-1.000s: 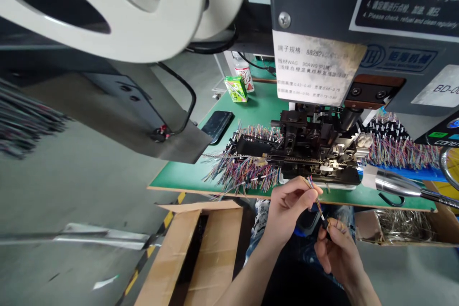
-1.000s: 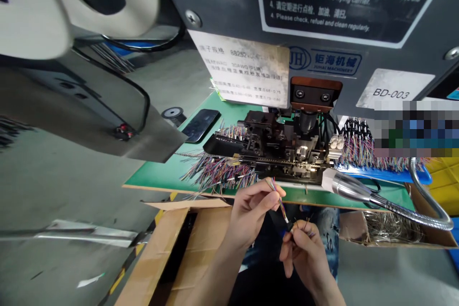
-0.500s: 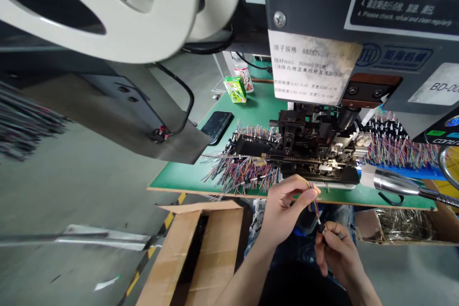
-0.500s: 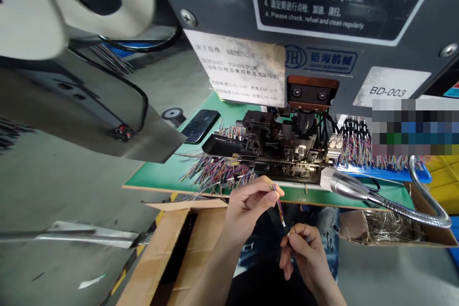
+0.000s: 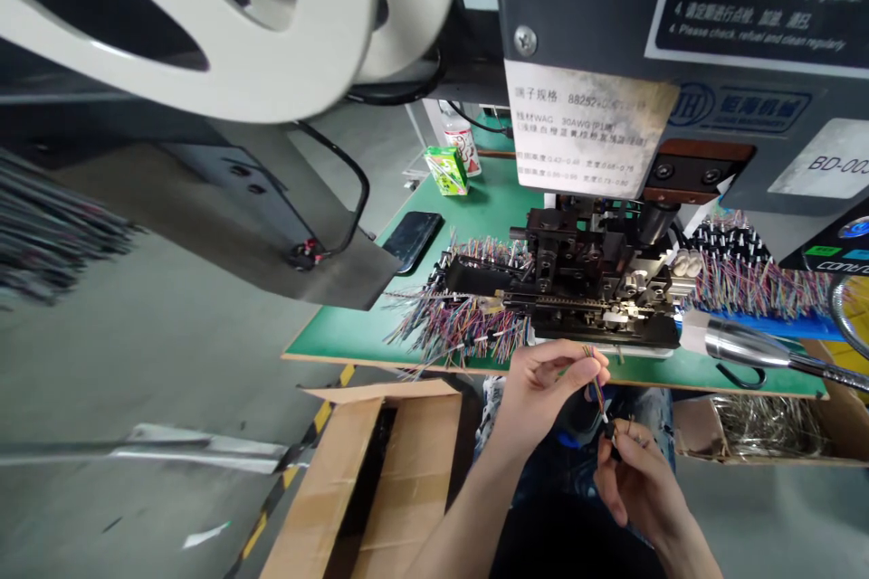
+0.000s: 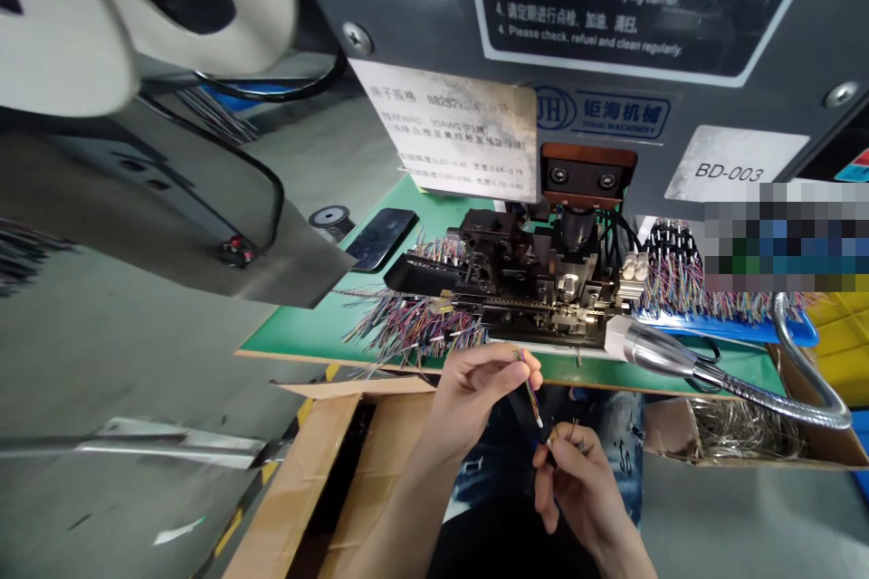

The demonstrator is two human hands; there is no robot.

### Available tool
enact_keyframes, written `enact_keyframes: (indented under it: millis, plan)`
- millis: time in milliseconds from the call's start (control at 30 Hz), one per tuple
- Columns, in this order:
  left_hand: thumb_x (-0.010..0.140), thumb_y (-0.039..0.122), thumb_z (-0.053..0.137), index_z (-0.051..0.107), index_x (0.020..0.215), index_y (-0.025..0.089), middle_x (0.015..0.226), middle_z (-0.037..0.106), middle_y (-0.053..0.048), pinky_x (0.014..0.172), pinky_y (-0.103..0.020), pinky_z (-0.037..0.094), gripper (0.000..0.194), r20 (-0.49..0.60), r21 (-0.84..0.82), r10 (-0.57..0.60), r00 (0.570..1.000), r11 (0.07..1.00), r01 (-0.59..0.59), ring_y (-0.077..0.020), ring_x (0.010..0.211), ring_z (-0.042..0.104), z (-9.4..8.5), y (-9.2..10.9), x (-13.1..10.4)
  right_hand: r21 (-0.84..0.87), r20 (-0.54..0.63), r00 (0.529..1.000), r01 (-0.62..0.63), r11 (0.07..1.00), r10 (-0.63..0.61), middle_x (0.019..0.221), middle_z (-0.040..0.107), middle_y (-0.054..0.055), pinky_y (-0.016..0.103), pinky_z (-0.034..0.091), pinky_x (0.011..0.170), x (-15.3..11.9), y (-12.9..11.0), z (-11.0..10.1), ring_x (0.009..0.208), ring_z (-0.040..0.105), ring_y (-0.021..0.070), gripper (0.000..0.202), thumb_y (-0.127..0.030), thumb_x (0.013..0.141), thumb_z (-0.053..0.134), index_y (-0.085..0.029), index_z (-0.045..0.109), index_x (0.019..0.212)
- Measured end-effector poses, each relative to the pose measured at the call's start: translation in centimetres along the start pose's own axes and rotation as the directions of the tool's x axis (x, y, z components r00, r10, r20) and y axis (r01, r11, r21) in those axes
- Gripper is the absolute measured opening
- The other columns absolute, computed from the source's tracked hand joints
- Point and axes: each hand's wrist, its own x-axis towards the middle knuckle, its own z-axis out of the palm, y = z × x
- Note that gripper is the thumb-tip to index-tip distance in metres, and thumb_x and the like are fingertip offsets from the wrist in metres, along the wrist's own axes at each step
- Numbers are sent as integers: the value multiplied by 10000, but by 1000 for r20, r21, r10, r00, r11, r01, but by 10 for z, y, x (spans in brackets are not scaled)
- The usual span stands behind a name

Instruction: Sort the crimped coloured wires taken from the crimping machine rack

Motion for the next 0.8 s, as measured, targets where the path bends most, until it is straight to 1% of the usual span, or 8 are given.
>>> enact_keyframes:
  millis: [133,267,433,533,700,800]
  plan:
    - [677,391,1024,870,696,214,679,821,-33,573,-191,598,235,-7,-90,19,1000,996,-20,-129,578,729,2,0,3,63,77,997,-37,997,32,405,614,-13,141,272,329,2,1,-1,257,372,50,354,-495,873,873,-163,785,787]
    - [666,400,1028,870,689,220,659,819,-28,573,-194,597,240,-33,-66,32,999,997,-34,-128,561,727,0,-1,3,68,86,996,-29,997,23,400,597,-24,144,267,334,2,3,-1,261,357,49,332,-479,880,870,-168,791,794]
    - [750,381,979,878,721,204,688,829,-41,666,-210,621,206,-72,85,89,993,993,-83,-151,643,754,-3,-1,0,12,-14,999,44,999,-44,428,636,4,132,294,343,3,10,-6,279,417,52,343,-477,886,866,-149,802,811]
    - [800,352,941,885,766,198,725,842,-50,689,-215,634,167,-89,140,88,992,987,-75,-168,684,776,-3,-1,-1,-23,-66,994,87,996,-88,442,650,9,131,314,339,4,13,-9,282,428,53,351,-484,878,872,-145,803,816]
    - [828,361,917,896,828,194,757,854,-64,698,-232,655,168,-88,129,61,994,990,-49,-186,702,796,-5,-4,-2,-52,-88,992,80,995,-85,470,673,19,133,315,329,6,14,-9,289,439,56,370,-498,861,883,-143,795,807]
    - [794,372,943,901,827,198,727,847,-66,657,-236,656,182,-82,74,42,996,997,-36,-185,662,790,-6,-6,-1,-51,-89,994,64,997,-68,451,650,8,138,309,328,6,14,-9,285,422,55,388,-515,857,880,-141,793,807]
